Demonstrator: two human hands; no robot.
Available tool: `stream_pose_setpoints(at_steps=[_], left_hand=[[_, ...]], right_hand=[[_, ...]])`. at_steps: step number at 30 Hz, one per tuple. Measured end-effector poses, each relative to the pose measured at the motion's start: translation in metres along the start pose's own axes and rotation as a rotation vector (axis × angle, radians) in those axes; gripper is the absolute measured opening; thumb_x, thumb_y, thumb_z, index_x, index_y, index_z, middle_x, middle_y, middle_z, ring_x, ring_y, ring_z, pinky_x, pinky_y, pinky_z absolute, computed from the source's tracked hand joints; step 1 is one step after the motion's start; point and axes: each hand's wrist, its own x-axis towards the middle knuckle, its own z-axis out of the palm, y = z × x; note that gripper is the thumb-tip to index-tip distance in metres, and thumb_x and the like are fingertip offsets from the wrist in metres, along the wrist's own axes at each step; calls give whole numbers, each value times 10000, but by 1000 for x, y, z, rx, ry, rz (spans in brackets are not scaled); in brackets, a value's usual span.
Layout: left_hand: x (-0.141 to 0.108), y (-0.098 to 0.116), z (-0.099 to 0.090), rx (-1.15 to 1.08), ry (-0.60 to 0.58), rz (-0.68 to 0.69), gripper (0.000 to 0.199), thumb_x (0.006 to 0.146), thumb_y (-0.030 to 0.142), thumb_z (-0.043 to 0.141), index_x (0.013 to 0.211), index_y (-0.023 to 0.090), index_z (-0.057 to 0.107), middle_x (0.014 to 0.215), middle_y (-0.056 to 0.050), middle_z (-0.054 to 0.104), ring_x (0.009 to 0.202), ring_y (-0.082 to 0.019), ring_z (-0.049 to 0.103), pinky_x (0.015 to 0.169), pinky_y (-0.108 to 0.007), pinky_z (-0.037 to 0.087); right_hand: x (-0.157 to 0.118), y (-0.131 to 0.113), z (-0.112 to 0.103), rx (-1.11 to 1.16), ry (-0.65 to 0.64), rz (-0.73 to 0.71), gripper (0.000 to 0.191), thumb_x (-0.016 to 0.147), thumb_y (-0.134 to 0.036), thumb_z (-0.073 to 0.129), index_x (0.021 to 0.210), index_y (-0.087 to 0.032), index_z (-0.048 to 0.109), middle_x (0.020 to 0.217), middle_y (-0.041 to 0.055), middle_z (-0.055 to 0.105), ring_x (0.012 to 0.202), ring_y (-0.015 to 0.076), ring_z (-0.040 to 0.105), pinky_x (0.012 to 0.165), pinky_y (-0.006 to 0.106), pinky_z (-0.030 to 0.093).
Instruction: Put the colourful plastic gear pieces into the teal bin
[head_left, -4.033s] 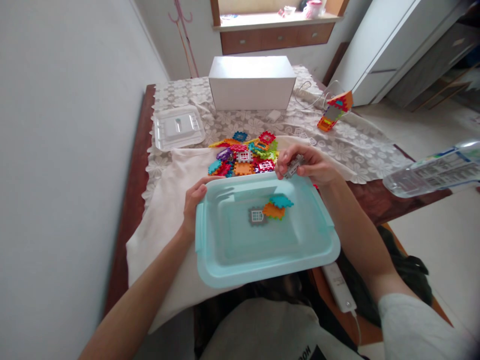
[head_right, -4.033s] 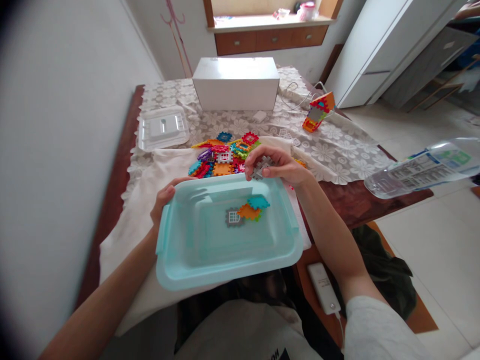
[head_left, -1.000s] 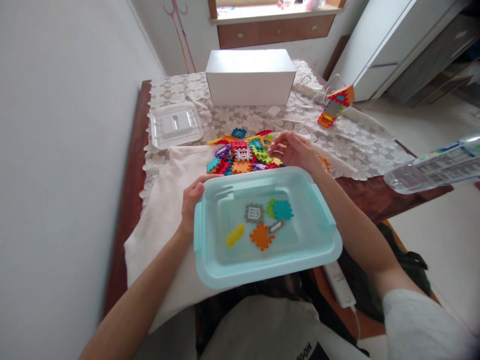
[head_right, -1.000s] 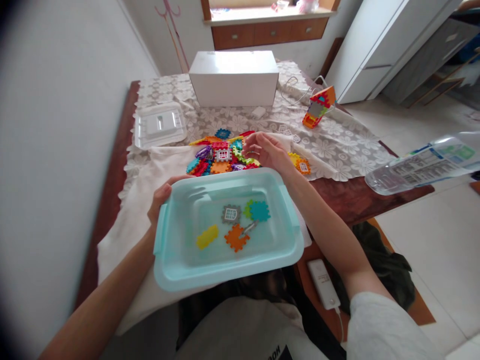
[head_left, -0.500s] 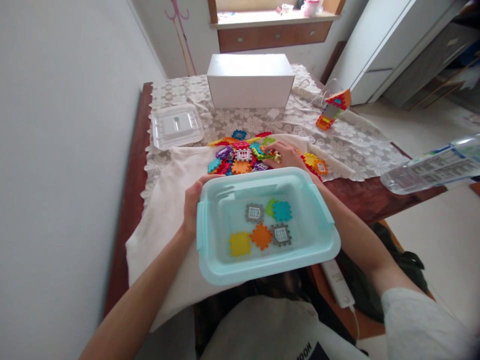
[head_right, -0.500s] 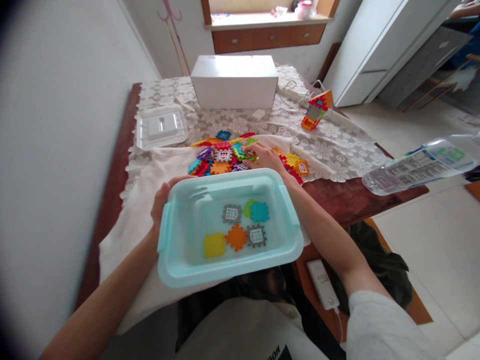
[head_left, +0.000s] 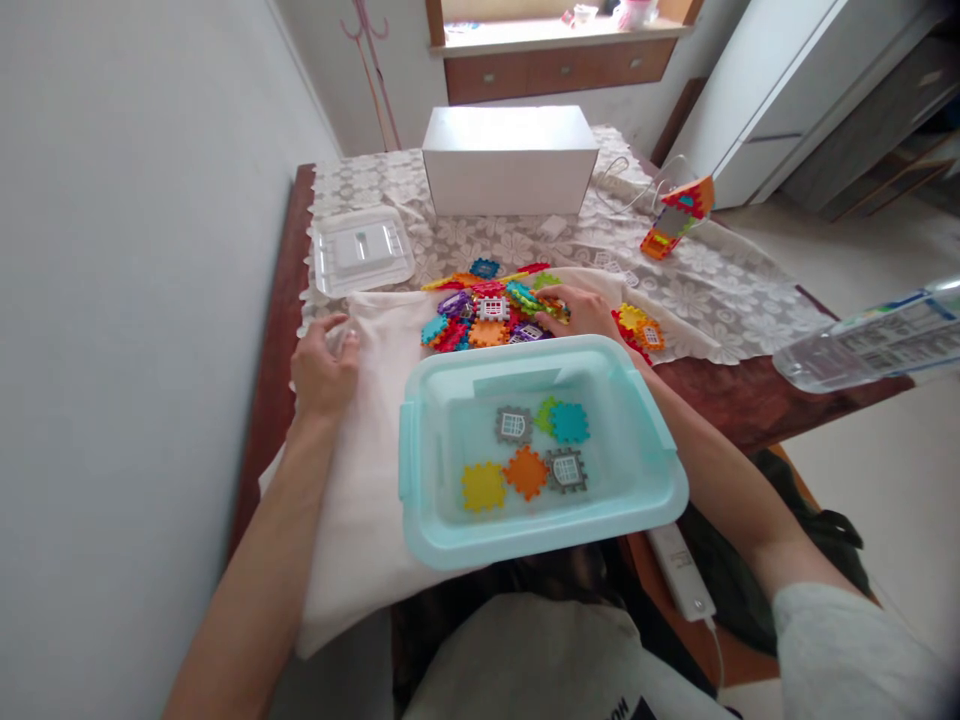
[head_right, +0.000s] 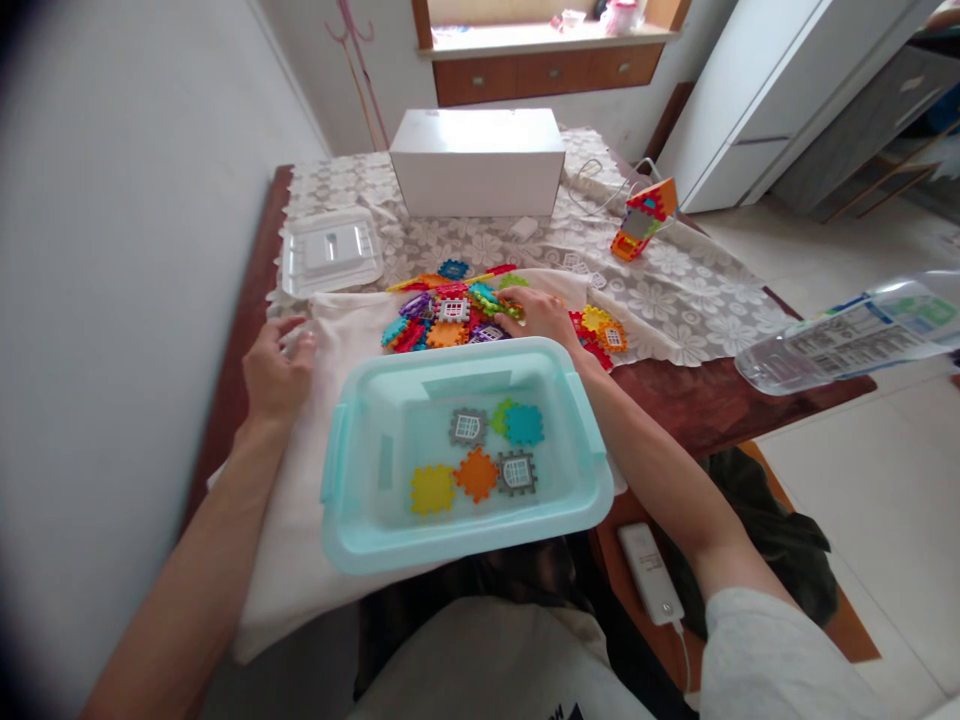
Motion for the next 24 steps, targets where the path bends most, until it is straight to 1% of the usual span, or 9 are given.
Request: stream_pose_setpoints(at_steps=[3,5,10,14,16,18,20,22,24], left_hand=[[7,-7,5,187,-133,-70,551,1021,279,655,1547,156,763,1610,-205,782,1530,-437,717,1360,-613,533],[8,-8,7,214,-169,-75,568,1061,286,594,1602,171,722,1658,-206,749,1580,-434,681,1382,-629,510],[18,-15,12,205,-154,-79,580,1096,336,546,1646,179,645,1714,-209,701,1648,-440,614,1412,-646,447],[41,-18,22,258,-152,-60,513,1129,324,521,1585,152,679,1767,-254,640,1715,-459,542,1477,-731,284],[54,-18,28,275,-140,-55,486,1134,278,512,1563,132,688,1764,-268,639,1729,-461,523,1483,-792,200],[65,-16,32,279,-127,-19,497,1121,213,500,1570,107,683,1763,-263,642,1733,-452,517,1479,-815,159],[72,-15,35,274,-124,36,523,1113,177,473,1585,81,678,1761,-241,647,1728,-441,524,1477,-795,182],[75,-16,36,261,-131,49,501,1115,200,482,1543,76,713,1716,-234,685,1675,-442,583,1454,-737,297],[76,-17,36,250,-143,8,440,1108,250,530,1446,98,766,1637,-249,739,1587,-456,658,1396,-676,420]], right_hand=[[0,2,1,54,47,-6,330,997,-384,810,1290,-258,893,1322,111,922,1240,394,871,1173,592,677],[1,5,1,104,96,-23,296,1018,-409,779,1248,-260,892,1292,109,924,1195,383,877,1148,584,688],[3,9,0,181,238,-28,286,1062,-480,723,1211,-284,867,1245,92,923,1112,338,870,1104,547,706],[3,6,-1,174,260,-43,279,1055,-501,719,1169,-288,858,1190,87,922,1079,323,862,1055,519,718],[2,4,-2,165,261,-47,278,1060,-506,707,1166,-297,855,1182,86,918,1086,324,853,1035,509,722],[2,3,-2,154,267,-54,288,1081,-518,675,1164,-305,849,1187,91,907,1108,328,841,1019,498,724],[1,2,-3,142,279,-71,313,1110,-542,639,1161,-307,841,1195,97,887,1128,327,827,1011,485,719],[1,2,-3,130,299,-80,348,1136,-572,613,1171,-305,834,1186,99,863,1129,322,813,1005,470,711],[0,1,-5,123,327,-71,380,1155,-602,598,1199,-307,833,1165,97,842,1128,318,801,1002,458,704]])
